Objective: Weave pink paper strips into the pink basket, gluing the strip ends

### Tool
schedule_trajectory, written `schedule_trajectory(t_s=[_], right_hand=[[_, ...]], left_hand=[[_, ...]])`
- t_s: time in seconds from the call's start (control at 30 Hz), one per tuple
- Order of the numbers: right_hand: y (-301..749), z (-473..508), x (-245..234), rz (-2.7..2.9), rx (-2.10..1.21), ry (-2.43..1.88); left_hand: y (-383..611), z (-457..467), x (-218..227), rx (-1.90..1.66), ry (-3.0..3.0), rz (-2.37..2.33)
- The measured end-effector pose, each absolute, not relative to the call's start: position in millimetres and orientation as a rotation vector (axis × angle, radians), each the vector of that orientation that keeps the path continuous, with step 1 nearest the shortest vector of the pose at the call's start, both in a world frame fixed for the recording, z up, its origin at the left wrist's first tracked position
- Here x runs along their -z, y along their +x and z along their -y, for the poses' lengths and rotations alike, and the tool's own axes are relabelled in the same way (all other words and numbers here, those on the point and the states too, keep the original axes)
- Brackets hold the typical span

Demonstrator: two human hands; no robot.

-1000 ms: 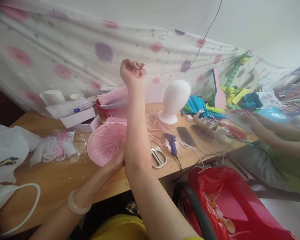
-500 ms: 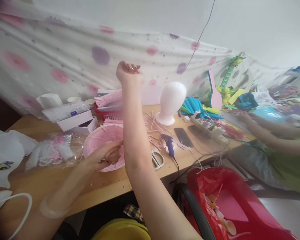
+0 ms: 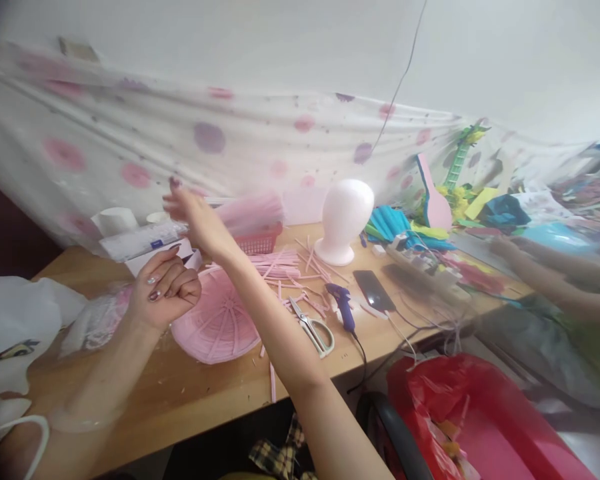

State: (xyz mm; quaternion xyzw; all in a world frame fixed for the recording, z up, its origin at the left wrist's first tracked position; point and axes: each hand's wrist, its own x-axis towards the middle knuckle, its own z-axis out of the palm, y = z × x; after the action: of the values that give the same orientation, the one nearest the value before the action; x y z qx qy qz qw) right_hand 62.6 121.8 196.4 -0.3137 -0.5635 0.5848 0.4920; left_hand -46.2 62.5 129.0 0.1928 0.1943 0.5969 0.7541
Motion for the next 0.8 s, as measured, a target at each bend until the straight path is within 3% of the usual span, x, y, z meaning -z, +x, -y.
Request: schedule_trajectory(t_s=[0.23, 0.4, 0.63, 0.8], right_hand=[[99, -61, -125, 1.702, -1.586, -0.663], [128, -58, -113, 1.759, -1.580, -0.728], [144, -67, -109, 1.435, -1.478, -0.697], [132, -58, -100, 1.022, -1.618, -0.532]], left_hand=[[-50, -55, -148, -1.253, 0.417, -0.375], [-50, -48, -145, -1.006, 0.423, -0.376], [-52, -39, -137, -0.906, 0.416, -0.290], [-47, -32, -135, -0.914, 0.436, -0.267]])
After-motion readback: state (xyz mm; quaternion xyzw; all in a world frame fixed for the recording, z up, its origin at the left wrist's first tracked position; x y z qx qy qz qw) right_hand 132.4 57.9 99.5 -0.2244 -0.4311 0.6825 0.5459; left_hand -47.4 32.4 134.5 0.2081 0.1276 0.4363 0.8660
